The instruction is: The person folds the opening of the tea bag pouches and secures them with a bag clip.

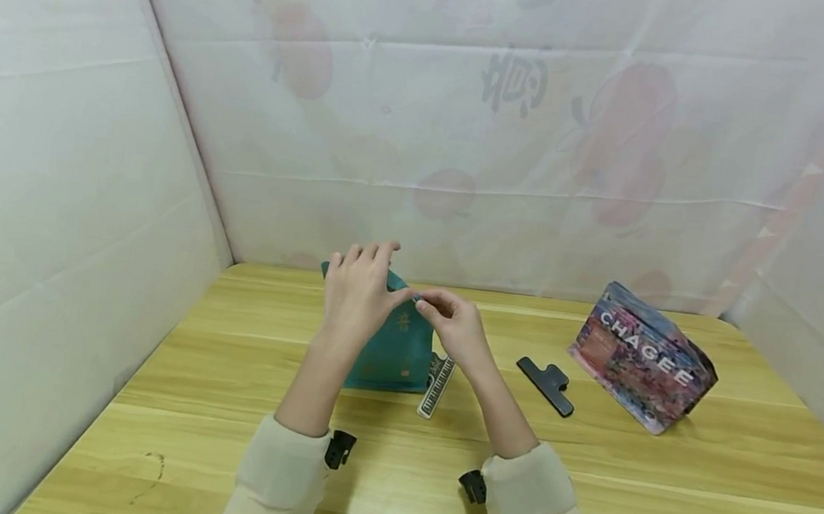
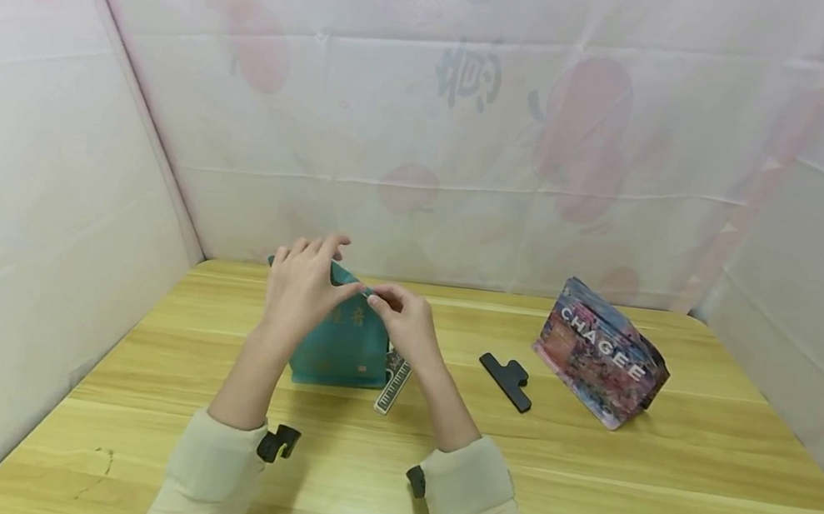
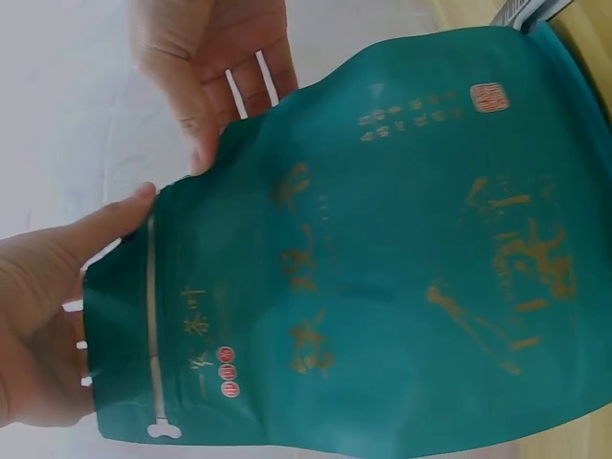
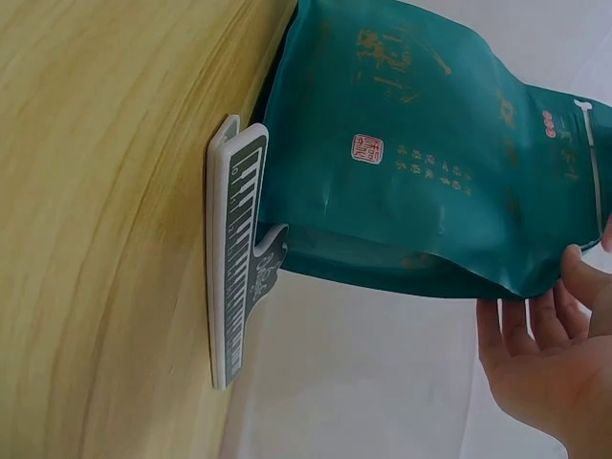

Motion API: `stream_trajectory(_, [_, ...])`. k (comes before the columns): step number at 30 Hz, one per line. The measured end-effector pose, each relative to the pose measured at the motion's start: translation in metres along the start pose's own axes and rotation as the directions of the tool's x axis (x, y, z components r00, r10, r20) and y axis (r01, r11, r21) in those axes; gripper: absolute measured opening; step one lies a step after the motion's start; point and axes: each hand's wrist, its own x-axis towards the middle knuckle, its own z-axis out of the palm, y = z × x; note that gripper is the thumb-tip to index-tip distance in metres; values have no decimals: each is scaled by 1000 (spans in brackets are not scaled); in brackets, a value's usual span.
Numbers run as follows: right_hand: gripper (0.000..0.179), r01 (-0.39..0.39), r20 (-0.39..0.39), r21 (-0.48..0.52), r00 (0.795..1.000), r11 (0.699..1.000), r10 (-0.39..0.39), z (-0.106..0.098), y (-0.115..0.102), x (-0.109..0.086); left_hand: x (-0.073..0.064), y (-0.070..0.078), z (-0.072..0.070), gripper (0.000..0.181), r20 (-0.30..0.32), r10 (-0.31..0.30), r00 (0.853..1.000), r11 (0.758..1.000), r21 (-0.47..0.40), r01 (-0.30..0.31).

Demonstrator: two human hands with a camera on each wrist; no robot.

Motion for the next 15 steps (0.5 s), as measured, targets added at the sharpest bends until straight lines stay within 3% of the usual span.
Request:
stream_trajectory(7, [23, 4, -10, -15, 1000, 1000, -4, 1, -14, -5, 5, 0, -7, 32, 64, 54, 996, 996, 61, -58])
stream_trajectory(11, [22, 2, -16, -2, 1000, 1000, -2, 0, -19, -7, 11, -2, -9, 26, 77, 85, 993, 995, 51, -89])
stream_trajectory(15, [23, -1, -24, -2, 1000, 1000, 1, 1, -4, -1, 16, -4, -10, 22, 113, 89, 990, 995, 23, -92])
